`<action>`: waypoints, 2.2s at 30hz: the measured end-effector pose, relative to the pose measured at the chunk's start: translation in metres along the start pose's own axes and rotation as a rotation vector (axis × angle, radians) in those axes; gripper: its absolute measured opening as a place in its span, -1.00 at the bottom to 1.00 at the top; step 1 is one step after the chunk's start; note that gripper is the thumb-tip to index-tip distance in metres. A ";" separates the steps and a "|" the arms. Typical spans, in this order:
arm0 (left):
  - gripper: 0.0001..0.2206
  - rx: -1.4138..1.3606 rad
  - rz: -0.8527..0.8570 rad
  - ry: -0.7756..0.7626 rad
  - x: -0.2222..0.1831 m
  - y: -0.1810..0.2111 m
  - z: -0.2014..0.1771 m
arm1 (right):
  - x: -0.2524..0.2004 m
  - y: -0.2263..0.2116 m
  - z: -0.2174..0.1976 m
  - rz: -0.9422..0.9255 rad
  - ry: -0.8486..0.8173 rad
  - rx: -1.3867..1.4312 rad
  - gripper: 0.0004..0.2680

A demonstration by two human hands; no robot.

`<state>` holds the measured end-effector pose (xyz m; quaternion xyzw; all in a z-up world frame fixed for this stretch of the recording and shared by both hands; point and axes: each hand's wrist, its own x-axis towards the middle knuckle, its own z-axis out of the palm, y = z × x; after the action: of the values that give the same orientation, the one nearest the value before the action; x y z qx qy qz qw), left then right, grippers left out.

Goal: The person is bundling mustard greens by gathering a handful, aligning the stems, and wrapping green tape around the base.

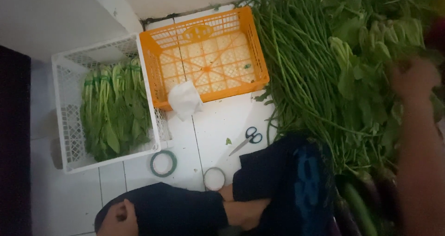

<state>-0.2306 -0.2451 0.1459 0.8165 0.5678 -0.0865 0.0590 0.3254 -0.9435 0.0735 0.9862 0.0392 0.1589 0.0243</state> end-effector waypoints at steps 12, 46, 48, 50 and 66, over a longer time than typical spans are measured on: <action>-0.73 -0.173 -0.093 -0.192 0.026 -0.007 0.009 | 0.084 -0.099 0.066 0.116 -0.631 0.187 -0.56; -0.82 -0.279 0.320 0.353 -0.039 -0.030 -0.018 | -0.053 -0.262 -0.321 -0.532 -0.324 2.148 -0.60; -0.82 -0.341 0.272 0.261 -0.045 -0.023 -0.029 | -0.087 -0.322 -0.371 0.019 -0.293 2.096 -0.70; -0.81 -0.405 0.227 0.169 -0.047 -0.017 -0.036 | -0.115 -0.354 -0.371 0.547 -0.225 1.957 -0.76; -0.45 -1.307 1.017 -0.752 -0.069 0.173 -0.136 | -0.276 -0.429 -0.250 0.007 -1.545 2.523 -0.44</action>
<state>-0.0820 -0.3420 0.2931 0.6903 0.0183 0.0284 0.7227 -0.0445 -0.5309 0.1982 0.1936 0.1235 -0.5314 -0.8154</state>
